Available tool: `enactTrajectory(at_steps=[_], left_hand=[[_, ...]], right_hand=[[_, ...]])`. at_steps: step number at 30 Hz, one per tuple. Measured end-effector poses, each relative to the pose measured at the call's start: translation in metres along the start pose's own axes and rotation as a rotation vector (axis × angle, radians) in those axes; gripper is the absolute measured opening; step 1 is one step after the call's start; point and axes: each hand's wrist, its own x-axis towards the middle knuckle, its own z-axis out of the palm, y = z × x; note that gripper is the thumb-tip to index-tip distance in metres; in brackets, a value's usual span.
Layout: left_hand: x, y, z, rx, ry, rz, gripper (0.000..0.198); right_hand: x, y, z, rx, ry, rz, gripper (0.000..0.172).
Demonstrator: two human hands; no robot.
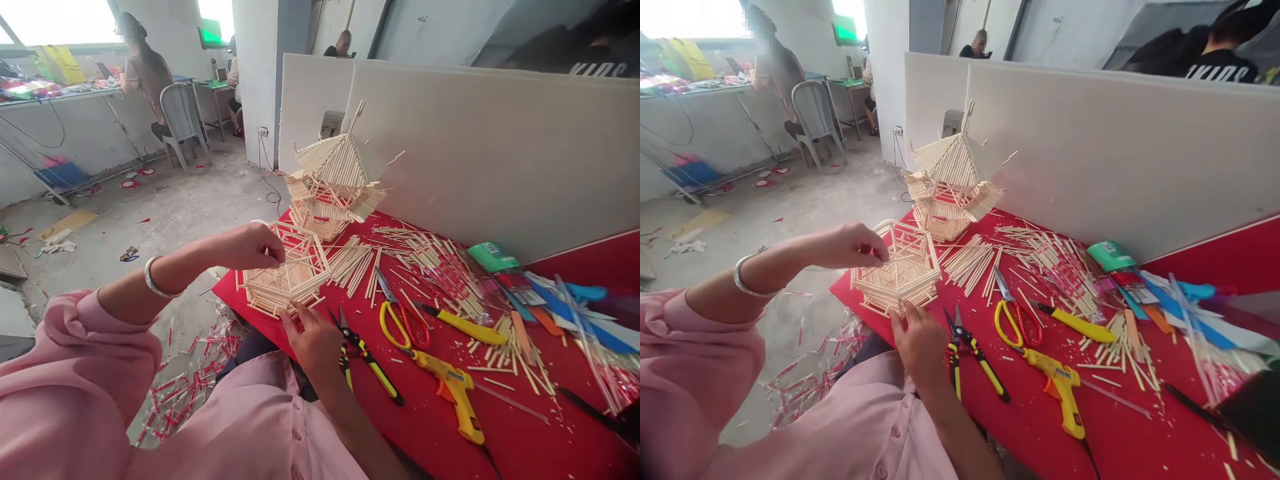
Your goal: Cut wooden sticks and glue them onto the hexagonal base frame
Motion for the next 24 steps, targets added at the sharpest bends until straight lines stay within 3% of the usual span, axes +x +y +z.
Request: enactTrajectory(at_steps=[6, 11, 17, 24], left_hand=[[0.014, -0.024, -0.018, 0.036, -0.114, 0.006, 0.016], [0.021, -0.029, -0.024, 0.054, -0.187, 0.111, 0.017], [0.026, -0.021, -0.01, 0.074, -0.223, 0.121, 0.017], [0.035, -0.009, 0.005, 0.033, -0.309, 0.112, 0.02]], right_hand=[[0.004, 0.001, 0.011, -0.039, 0.142, -0.041, 0.025], [0.005, 0.02, 0.005, -0.127, 0.139, -0.014, 0.027], [0.008, 0.052, -0.001, -0.235, 0.142, 0.044, 0.033], [0.021, 0.073, 0.001, -0.189, 0.184, 0.069, 0.032]])
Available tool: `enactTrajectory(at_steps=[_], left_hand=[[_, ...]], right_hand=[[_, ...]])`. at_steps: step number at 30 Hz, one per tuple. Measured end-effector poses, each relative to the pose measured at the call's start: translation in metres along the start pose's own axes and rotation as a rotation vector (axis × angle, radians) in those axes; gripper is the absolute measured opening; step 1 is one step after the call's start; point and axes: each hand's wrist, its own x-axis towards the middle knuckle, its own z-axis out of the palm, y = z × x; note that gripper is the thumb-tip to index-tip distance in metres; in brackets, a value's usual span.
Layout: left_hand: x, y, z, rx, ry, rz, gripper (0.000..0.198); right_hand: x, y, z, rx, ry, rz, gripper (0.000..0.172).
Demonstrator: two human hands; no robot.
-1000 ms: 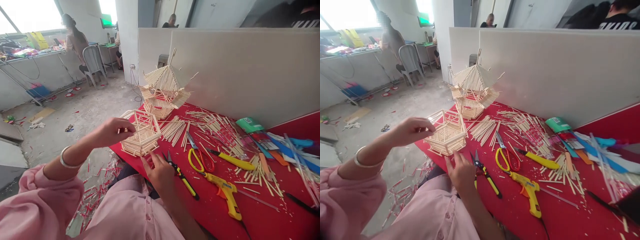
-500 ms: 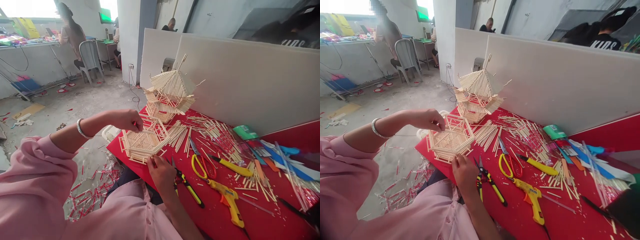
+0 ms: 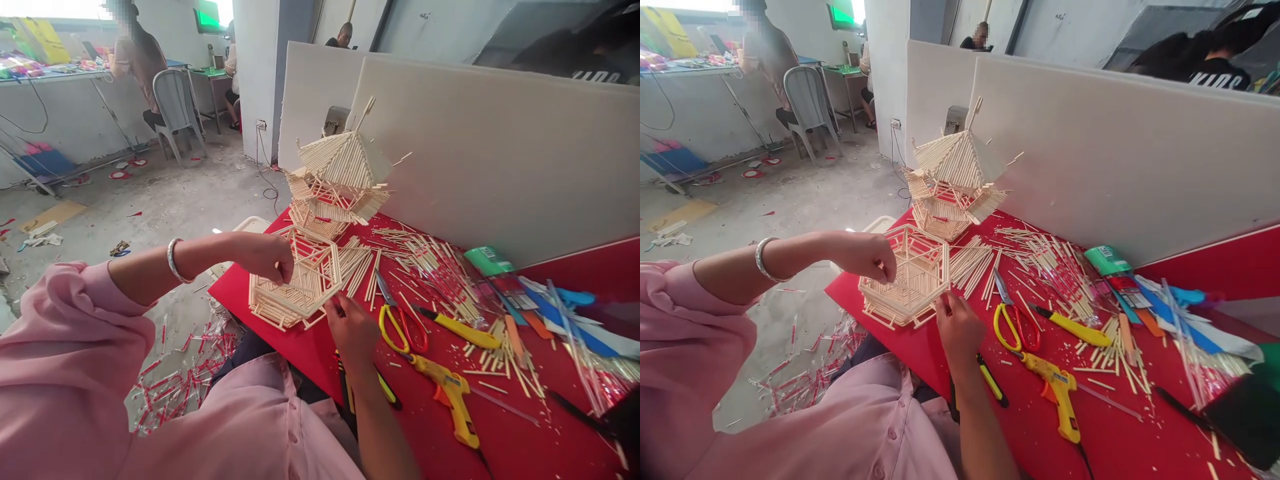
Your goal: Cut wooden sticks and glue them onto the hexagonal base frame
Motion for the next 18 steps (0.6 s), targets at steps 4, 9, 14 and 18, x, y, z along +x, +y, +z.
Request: enactTrajectory(at_steps=[4, 9, 14, 18], left_hand=[[0.005, 0.005, 0.005, 0.006, -0.027, -0.016, 0.02], [0.004, 0.009, 0.013, 0.032, -0.016, 0.022, 0.024], [0.004, 0.01, 0.018, 0.032, -0.017, 0.048, 0.026], [0.004, 0.009, 0.018, -0.041, -0.011, 0.064, 0.026]], right_hand=[[0.004, 0.004, 0.003, 0.025, 0.018, 0.022, 0.034], [0.003, 0.005, -0.001, 0.097, 0.004, 0.041, 0.034], [0.001, 0.005, -0.009, 0.176, -0.026, 0.068, 0.03], [-0.001, 0.003, -0.015, 0.249, -0.054, 0.099, 0.026]])
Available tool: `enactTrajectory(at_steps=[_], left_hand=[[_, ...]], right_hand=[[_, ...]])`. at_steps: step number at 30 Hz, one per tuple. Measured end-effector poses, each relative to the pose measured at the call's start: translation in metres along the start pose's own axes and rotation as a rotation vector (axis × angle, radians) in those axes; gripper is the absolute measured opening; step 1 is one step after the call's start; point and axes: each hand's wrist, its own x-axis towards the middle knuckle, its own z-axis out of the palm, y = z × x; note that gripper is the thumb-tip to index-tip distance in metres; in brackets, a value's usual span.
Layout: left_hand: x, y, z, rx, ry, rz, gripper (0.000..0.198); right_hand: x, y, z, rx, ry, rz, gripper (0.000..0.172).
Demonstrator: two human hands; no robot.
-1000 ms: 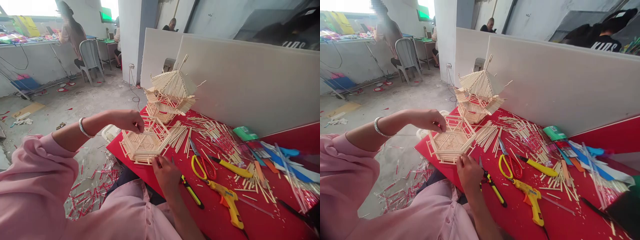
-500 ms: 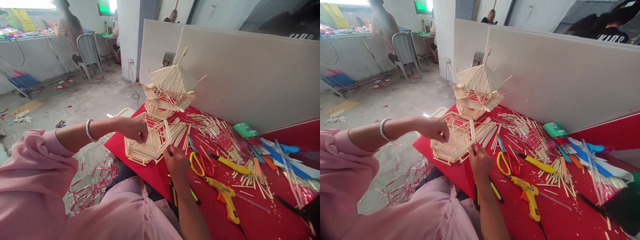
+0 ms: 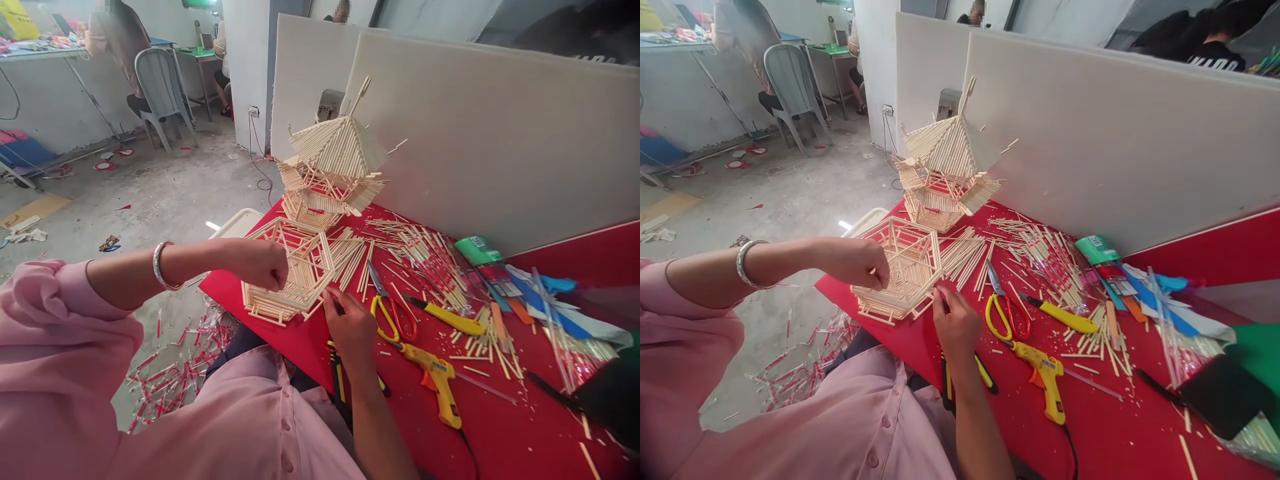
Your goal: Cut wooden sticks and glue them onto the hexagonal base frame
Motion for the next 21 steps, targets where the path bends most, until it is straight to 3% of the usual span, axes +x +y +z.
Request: enactTrajectory(at_steps=[16, 21], left_hand=[[-0.002, -0.006, -0.002, -0.054, 0.023, 0.012, 0.024], [-0.003, -0.012, -0.013, 0.011, 0.041, 0.025, 0.021]], right_hand=[[-0.009, 0.003, -0.005, -0.014, -0.018, 0.012, 0.028], [-0.011, 0.006, -0.006, -0.018, -0.013, 0.029, 0.031]])
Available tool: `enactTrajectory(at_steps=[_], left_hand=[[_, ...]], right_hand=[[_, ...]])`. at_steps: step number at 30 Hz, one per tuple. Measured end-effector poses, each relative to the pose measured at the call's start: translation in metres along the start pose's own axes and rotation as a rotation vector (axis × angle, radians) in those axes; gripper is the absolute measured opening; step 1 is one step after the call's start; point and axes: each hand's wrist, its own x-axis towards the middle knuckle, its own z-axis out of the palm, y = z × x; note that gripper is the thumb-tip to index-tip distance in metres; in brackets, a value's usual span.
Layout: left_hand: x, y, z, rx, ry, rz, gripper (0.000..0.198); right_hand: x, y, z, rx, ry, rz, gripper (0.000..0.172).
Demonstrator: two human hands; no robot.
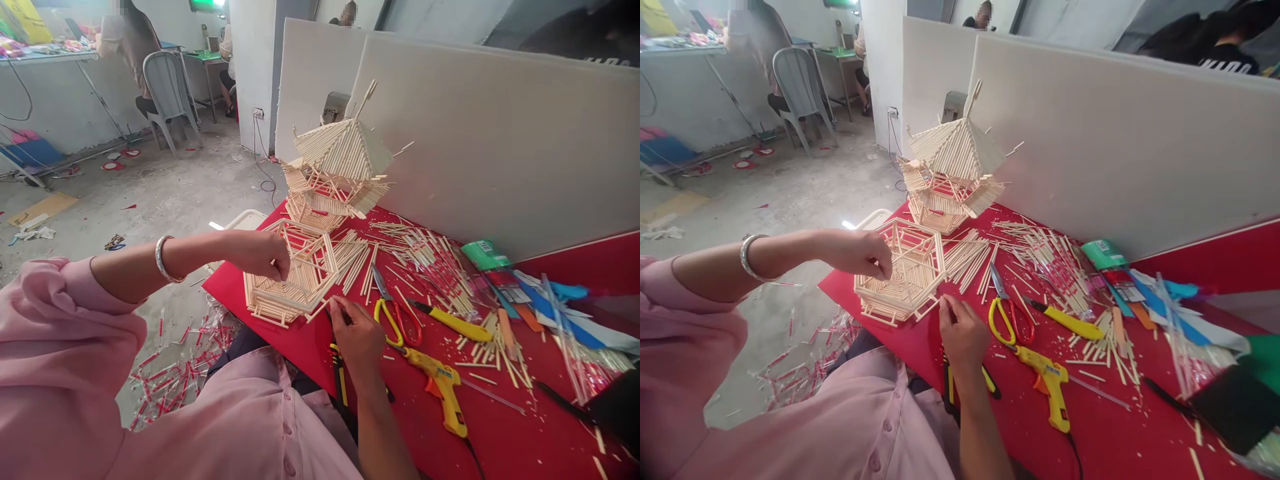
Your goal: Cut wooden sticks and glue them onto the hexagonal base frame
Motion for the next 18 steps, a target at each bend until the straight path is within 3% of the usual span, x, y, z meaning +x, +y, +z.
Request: enactTrajectory(at_steps=[7, 9, 14, 18], left_hand=[[-0.006, -0.006, -0.029, 0.064, 0.091, 0.014, 0.015], [-0.008, -0.007, -0.031, 0.006, 0.142, -0.07, 0.013], [-0.013, -0.015, -0.022, -0.308, 0.246, -0.454, 0.008], [-0.021, -0.02, -0.007, -0.599, 0.374, -0.517, 0.011]], right_hand=[[-0.002, 0.005, -0.003, -0.001, 0.017, 0.018, 0.032], [-0.003, 0.007, -0.003, -0.008, 0.03, 0.009, 0.033], [-0.006, 0.011, -0.001, -0.005, 0.008, 0.001, 0.031], [-0.003, 0.001, -0.014, 0.109, 0.011, 0.039, 0.032]])
